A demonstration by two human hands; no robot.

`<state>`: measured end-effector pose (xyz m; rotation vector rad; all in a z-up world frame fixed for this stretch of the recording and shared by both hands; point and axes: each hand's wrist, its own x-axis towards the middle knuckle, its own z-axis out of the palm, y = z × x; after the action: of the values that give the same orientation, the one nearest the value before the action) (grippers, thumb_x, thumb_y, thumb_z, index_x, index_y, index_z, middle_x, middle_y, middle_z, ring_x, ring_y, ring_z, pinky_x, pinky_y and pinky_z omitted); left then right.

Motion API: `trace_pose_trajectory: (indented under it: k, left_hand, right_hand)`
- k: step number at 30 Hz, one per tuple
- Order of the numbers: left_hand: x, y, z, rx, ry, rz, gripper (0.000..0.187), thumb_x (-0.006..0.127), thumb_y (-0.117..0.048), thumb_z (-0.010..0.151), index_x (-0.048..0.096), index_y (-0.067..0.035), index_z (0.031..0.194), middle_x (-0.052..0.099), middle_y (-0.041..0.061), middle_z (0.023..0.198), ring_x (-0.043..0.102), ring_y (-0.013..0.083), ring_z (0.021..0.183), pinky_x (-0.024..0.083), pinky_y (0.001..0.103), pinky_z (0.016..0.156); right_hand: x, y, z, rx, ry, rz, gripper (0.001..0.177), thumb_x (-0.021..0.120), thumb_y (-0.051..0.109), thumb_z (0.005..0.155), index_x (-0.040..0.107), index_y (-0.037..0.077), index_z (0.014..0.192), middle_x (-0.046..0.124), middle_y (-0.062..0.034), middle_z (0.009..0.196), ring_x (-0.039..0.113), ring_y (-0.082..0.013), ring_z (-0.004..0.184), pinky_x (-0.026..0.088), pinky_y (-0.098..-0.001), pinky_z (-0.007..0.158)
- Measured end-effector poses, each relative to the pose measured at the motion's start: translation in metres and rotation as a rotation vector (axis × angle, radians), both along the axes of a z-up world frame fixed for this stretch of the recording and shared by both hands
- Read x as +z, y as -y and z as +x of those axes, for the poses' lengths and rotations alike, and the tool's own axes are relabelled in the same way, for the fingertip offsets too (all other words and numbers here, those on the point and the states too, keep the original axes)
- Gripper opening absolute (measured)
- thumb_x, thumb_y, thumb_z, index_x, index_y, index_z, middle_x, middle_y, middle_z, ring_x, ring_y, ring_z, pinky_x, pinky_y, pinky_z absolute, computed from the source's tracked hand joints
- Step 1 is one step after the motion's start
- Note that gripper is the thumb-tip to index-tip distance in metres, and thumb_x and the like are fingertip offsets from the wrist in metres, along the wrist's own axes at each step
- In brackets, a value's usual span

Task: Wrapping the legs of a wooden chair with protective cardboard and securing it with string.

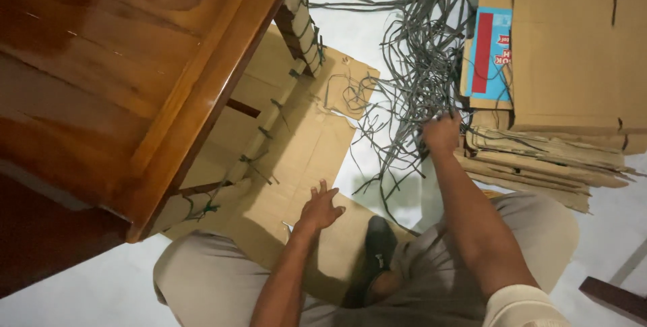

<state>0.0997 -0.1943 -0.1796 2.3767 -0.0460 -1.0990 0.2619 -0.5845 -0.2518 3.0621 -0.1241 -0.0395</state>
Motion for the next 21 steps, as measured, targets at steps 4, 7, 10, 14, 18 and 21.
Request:
trace_pose_trajectory:
  k: [4,7,10,14,18,21]
  left_hand:
    - [-0.010,-0.003,0.003,0.020,0.005,-0.061,0.082,0.071,-0.049,0.086,0.040,-0.022,0.156,0.007,0.016,0.171,0.011,0.0477,0.155,0.029,0.058,0.119]
    - [-0.007,-0.003,0.002,0.030,-0.034,-0.054,0.082,0.071,-0.048,0.086,0.040,-0.022,0.157,0.007,0.015,0.172,0.011,0.0464,0.156,0.027,0.059,0.120]
    - [-0.007,0.000,0.002,0.018,-0.019,-0.051,0.081,0.071,-0.048,0.086,0.040,-0.022,0.157,0.007,0.016,0.172,0.011,0.0472,0.156,0.028,0.059,0.119]
    - [-0.004,-0.001,0.001,-0.002,-0.011,-0.009,0.080,0.070,-0.049,0.086,0.041,-0.023,0.156,0.008,0.015,0.172,0.014,0.0465,0.155,0.030,0.058,0.120]
    - [-0.005,-0.001,-0.002,-0.004,0.011,-0.012,0.079,0.072,-0.046,0.086,0.042,-0.023,0.156,0.008,0.016,0.172,0.015,0.0458,0.155,0.032,0.056,0.119]
    - [0.000,0.000,-0.001,-0.032,0.025,0.008,0.079,0.073,-0.044,0.087,0.042,-0.021,0.155,0.007,0.016,0.171,0.014,0.0475,0.154,0.031,0.058,0.118]
  right_hand:
    - [0.046,-0.029,-0.007,-0.560,-0.012,0.504,0.028,0.067,0.018,0.087,0.074,0.003,0.109,0.066,-0.0216,0.123,0.062,-0.0416,0.114,0.050,-0.0493,0.097]
    - [0.030,-0.030,-0.011,-0.498,0.259,0.520,0.029,0.063,0.011,0.088,0.075,0.005,0.113,0.066,-0.0238,0.119,0.062,-0.0438,0.108,0.050,-0.0507,0.091]
    - [0.056,-0.047,-0.013,-0.494,0.237,0.497,0.021,0.065,0.016,0.093,0.078,0.009,0.107,0.072,-0.0175,0.111,0.065,-0.0415,0.105,0.051,-0.0502,0.089]
    - [0.077,-0.068,-0.019,-0.444,0.412,0.637,0.017,0.072,0.015,0.090,0.081,0.011,0.104,0.075,-0.0153,0.105,0.072,-0.0341,0.089,0.056,-0.0431,0.080]
    - [0.106,-0.080,-0.024,-0.378,0.521,0.778,0.012,0.077,0.011,0.090,0.080,0.008,0.102,0.078,-0.0127,0.094,0.075,-0.0257,0.081,0.057,-0.0349,0.075]
    - [0.090,-0.076,-0.020,-0.378,0.587,1.261,0.016,0.065,0.010,0.096,0.073,0.007,0.109,0.078,-0.0073,0.096,0.074,-0.0171,0.086,0.056,-0.0278,0.072]
